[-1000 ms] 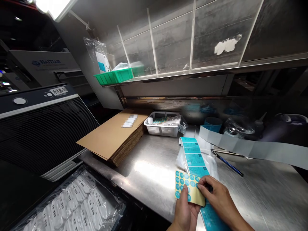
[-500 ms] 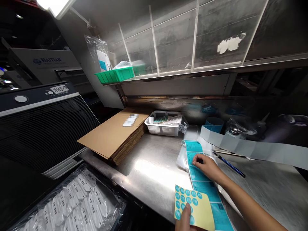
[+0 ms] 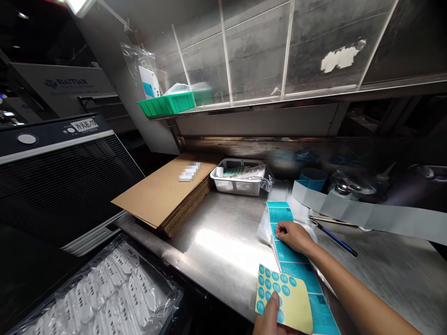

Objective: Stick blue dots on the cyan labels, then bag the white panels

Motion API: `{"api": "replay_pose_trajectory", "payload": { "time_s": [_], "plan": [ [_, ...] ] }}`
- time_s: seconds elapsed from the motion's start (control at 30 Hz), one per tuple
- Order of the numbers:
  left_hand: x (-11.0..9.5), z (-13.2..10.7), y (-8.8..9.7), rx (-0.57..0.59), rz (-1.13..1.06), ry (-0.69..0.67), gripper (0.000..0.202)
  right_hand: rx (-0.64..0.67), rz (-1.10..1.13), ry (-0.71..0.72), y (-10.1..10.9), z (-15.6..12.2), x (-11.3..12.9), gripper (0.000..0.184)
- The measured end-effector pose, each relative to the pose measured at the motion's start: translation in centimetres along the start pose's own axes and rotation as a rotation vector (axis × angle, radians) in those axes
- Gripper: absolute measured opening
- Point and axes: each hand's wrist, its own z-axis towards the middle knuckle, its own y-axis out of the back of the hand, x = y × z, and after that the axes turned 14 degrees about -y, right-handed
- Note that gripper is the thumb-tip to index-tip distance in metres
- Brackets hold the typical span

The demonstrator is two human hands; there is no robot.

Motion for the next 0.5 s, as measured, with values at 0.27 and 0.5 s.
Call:
{"api": "replay_pose_trajectory", "payload": {
  "time_s": [0.27,0.5],
  "plan": [
    [-0.6,2.4,-3.0,0.296,0.003,-0.017,0.058,-0.087,0.070,0.002,0.1,-0.4,0.5,0.024],
    [-0.2,3.0,-3.1,0.270,-0.092,-0.061,0.061,-0.138,0.265,0.105,1.2,-5.7,-1.4,0.020]
  ]
}}
